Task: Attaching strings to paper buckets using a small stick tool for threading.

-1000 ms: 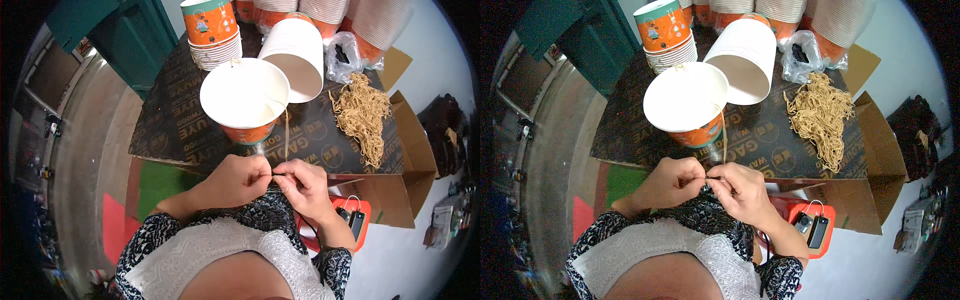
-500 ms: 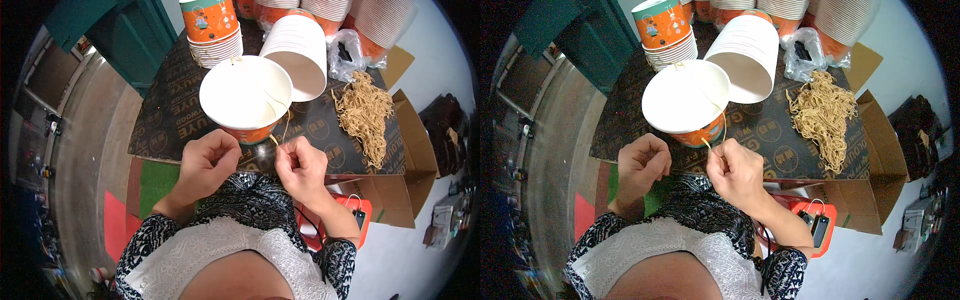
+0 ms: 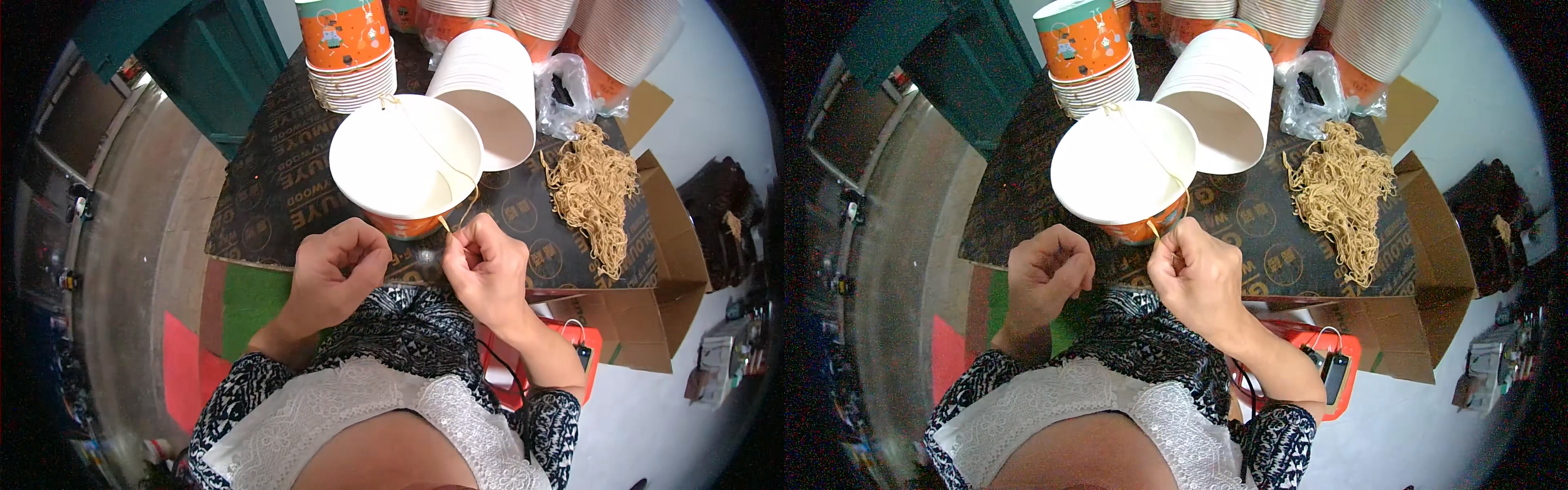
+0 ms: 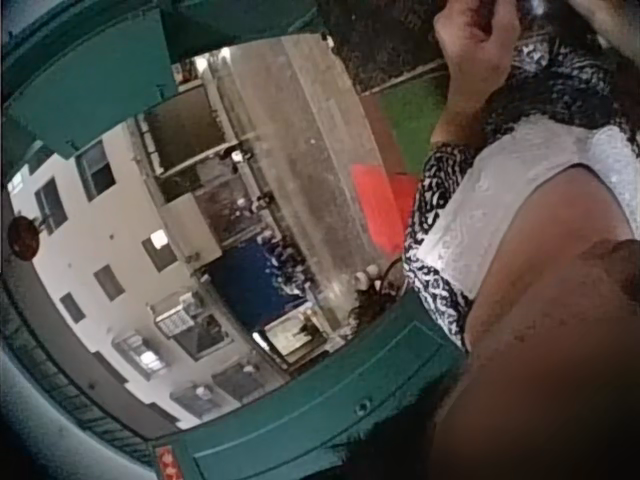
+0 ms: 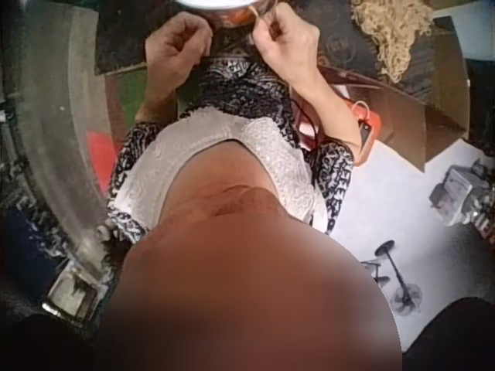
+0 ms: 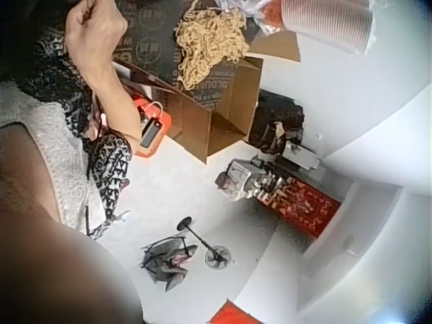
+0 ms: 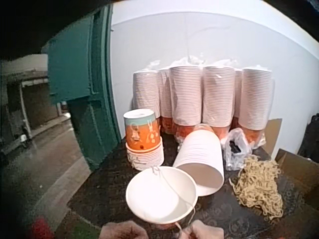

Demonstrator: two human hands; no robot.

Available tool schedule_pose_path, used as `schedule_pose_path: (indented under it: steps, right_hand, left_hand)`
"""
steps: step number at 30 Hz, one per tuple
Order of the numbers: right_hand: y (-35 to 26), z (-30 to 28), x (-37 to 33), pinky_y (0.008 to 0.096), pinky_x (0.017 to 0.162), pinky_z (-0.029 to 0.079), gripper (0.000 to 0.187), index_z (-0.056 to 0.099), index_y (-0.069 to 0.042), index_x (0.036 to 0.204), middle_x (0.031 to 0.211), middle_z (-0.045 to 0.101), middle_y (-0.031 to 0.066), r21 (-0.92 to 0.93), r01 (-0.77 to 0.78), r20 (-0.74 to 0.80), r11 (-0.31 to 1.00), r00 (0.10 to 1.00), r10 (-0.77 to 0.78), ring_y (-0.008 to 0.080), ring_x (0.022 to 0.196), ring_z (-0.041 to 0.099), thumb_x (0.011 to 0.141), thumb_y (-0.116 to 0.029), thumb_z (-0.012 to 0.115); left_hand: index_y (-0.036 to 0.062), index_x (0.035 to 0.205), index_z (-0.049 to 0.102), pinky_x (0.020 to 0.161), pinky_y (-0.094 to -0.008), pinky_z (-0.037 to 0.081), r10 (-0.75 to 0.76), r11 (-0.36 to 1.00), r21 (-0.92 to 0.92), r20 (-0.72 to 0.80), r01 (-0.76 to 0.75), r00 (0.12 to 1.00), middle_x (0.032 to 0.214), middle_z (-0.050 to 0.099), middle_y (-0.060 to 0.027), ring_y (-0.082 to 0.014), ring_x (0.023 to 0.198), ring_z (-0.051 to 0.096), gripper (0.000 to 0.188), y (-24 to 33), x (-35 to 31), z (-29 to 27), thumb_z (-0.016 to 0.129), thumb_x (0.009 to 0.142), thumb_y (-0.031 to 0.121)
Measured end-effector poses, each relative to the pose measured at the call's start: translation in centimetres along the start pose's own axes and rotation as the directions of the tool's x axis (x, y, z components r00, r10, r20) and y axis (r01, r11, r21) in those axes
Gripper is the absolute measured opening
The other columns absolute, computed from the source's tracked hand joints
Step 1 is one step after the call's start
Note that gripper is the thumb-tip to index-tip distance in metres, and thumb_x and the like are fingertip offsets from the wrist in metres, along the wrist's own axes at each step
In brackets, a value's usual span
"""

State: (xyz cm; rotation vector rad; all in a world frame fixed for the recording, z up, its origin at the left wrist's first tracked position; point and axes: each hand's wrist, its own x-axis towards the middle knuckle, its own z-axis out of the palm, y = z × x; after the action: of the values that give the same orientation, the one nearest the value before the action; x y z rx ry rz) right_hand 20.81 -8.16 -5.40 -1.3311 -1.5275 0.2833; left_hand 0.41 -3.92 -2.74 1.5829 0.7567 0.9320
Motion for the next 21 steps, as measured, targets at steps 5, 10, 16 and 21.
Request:
schedule_pose_path:
  steps: [5, 10, 16, 21]
  right_hand:
    - [0.0, 0.2, 0.2, 0.0304, 0.047, 0.047, 0.015, 0.052, -0.003, 0.073, 0.055, 0.056, 0.0084, -0.017, -0.001, -0.002, 1.000, 1.000, 0.001, 0.0172, 0.047, 0.059, 0.076, 0.004, 0.066]
    - [0.3, 0.5, 0.3, 0.0304, 0.046, 0.047, 0.014, 0.053, -0.002, 0.074, 0.056, 0.057, 0.0092, -0.025, 0.015, -0.016, 1.000, 1.000, -0.015, 0.0172, 0.047, 0.059, 0.076, 0.003, 0.066]
    - [-0.2, 0.5, 0.8, 0.0307, 0.047, 0.047, 0.013, 0.054, -0.002, 0.074, 0.057, 0.057, 0.0094, 0.012, -0.021, 0.013, 1.000, 1.000, 0.021, 0.0187, 0.048, 0.060, 0.076, 0.004, 0.065]
    - [0.5, 0.9, 0.8, 0.0315, 0.049, 0.047, 0.013, 0.055, -0.003, 0.075, 0.060, 0.058, 0.0093, 0.023, 0.021, -0.017, 1.000, 1.000, -0.020, 0.0191, 0.050, 0.060, 0.077, 0.005, 0.065]
  left_hand:
    - [-0.0016, 0.087, 0.060, 0.053, -0.0174, 0.042, 0.028, 0.999, 0.028, 0.012, -0.028, 1.000, 0.071, 0.058, 0.0035, 0.0005, 0.063, 0.052, 0.005, -0.1, -0.1, -0.2, 0.060, 0.092, -0.003]
    - [-0.0019, 0.086, 0.060, 0.053, -0.0179, 0.042, 0.033, 0.998, 0.044, 0.002, -0.034, 0.999, 0.070, 0.058, 0.0033, 0.0001, 0.062, 0.052, 0.006, -0.2, -0.1, -0.3, 0.060, 0.092, -0.003]
    - [-0.0029, 0.088, 0.061, 0.051, -0.0195, 0.040, 0.207, 0.971, 0.121, 0.021, -0.208, 0.978, 0.068, 0.058, 0.0029, -0.0002, 0.061, 0.052, 0.004, 1.8, 1.5, -0.9, 0.061, 0.092, -0.002]
    - [-0.0005, 0.097, 0.063, 0.063, -0.0304, 0.048, 0.459, 0.714, 0.504, 0.187, -0.486, 0.869, 0.080, 0.064, -0.0107, -0.0214, 0.069, 0.063, 0.009, 2.8, 8.0, -2.1, 0.063, 0.090, 0.006]
